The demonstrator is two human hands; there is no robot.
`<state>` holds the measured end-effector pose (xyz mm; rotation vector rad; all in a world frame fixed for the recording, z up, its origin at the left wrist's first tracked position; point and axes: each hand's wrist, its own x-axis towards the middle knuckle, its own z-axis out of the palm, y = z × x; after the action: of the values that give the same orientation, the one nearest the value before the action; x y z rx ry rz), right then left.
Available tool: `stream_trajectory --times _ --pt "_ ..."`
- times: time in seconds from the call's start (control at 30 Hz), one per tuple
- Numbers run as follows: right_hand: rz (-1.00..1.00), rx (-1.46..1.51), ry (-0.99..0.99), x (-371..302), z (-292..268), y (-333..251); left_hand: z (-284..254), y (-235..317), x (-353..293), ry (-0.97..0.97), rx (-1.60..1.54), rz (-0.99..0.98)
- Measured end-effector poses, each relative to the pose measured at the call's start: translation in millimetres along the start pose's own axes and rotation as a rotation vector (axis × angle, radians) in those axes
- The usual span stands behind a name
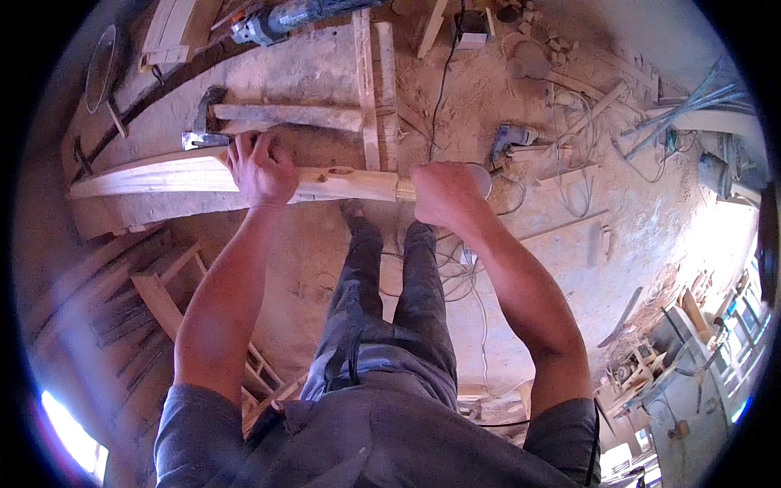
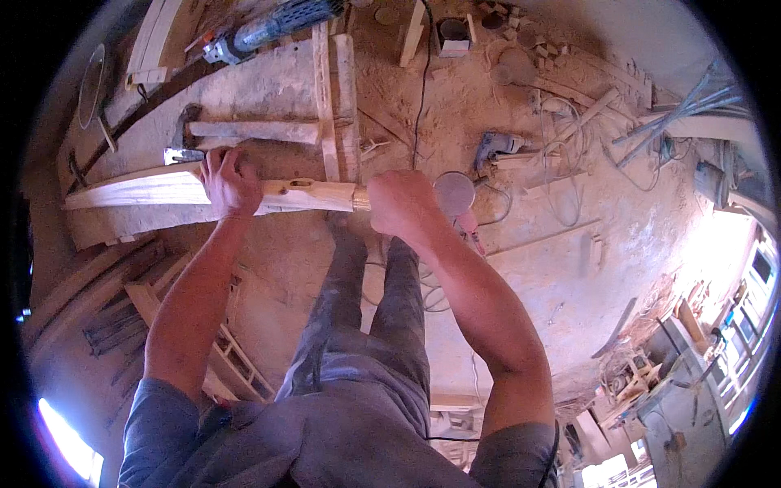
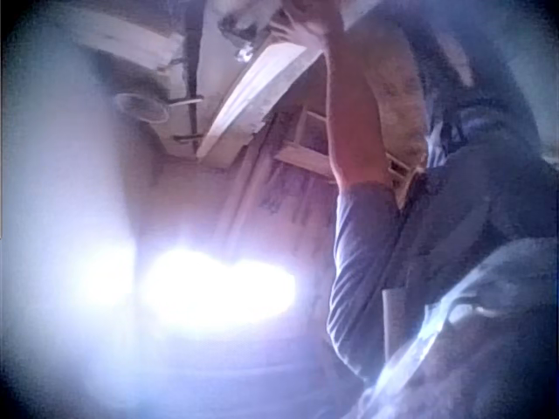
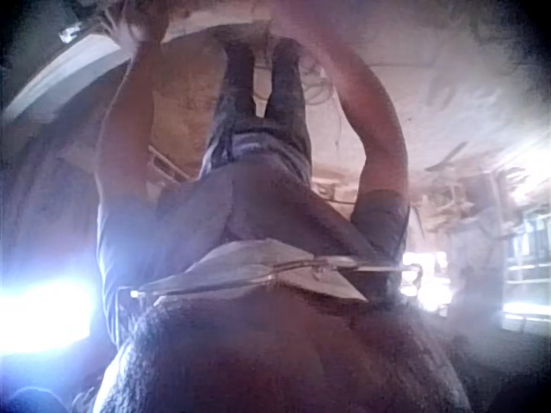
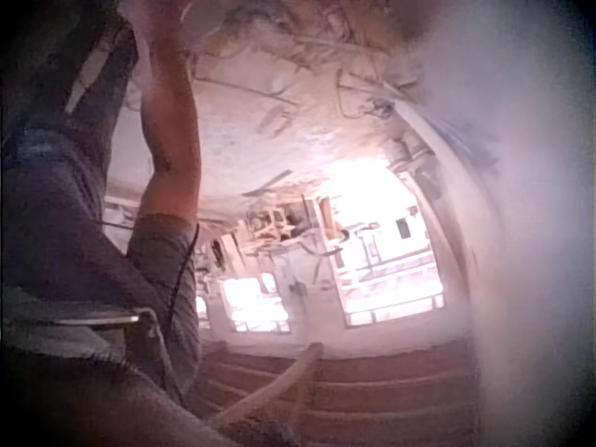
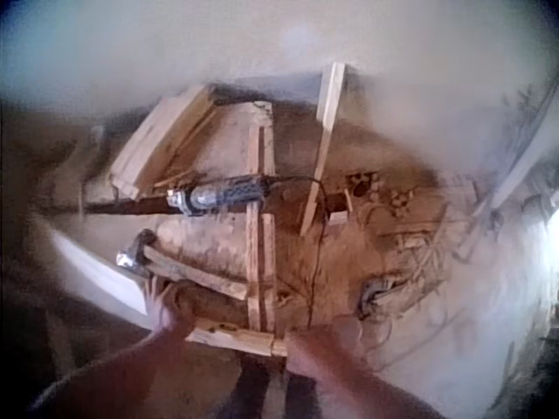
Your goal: The person uses an angle grinder to shape a long wooden piece on a workbench, then measures and marks it with a tape measure and pencil. The person also briefly handles a brass fitting.
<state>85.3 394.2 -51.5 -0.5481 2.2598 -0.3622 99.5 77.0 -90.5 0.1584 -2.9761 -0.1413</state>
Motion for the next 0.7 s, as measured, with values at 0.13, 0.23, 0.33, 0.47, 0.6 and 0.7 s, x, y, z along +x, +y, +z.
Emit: stream_trajectory --times 0.13,0.23,0.33,0.47,0.6,0.7 --pt "-0.021 0.043 0.061 -0.4 7.7 9.4 2.1 -0.8 1.1 0.006 0.004 0.001" --pt "-0.001 0.073 0.05 -8.8 7.8 22.8 6.5 -6.7 0.6 0.007 0.055 0.011" --pt "0.069 0.056 -0.029 -25.5 19.3 61.7 6.6 -9.9 -1.8 -0.012 0.087 0.02" --pt "0.4 0.179 0.048 -74.3 40.1 130.7 3.3 -2.0 1.2 -0.034 0.049 -0.006" --pt "0.431 0.52 0.385 -93.6 48.5 140.7 2.7 -2.9 -0.9 -0.01 0.031 -0.025" --pt "0.377 0.721 0.512 -78.2 47.4 135.3 0.8 3.8 2.2 0.016 -0.001 -0.007"
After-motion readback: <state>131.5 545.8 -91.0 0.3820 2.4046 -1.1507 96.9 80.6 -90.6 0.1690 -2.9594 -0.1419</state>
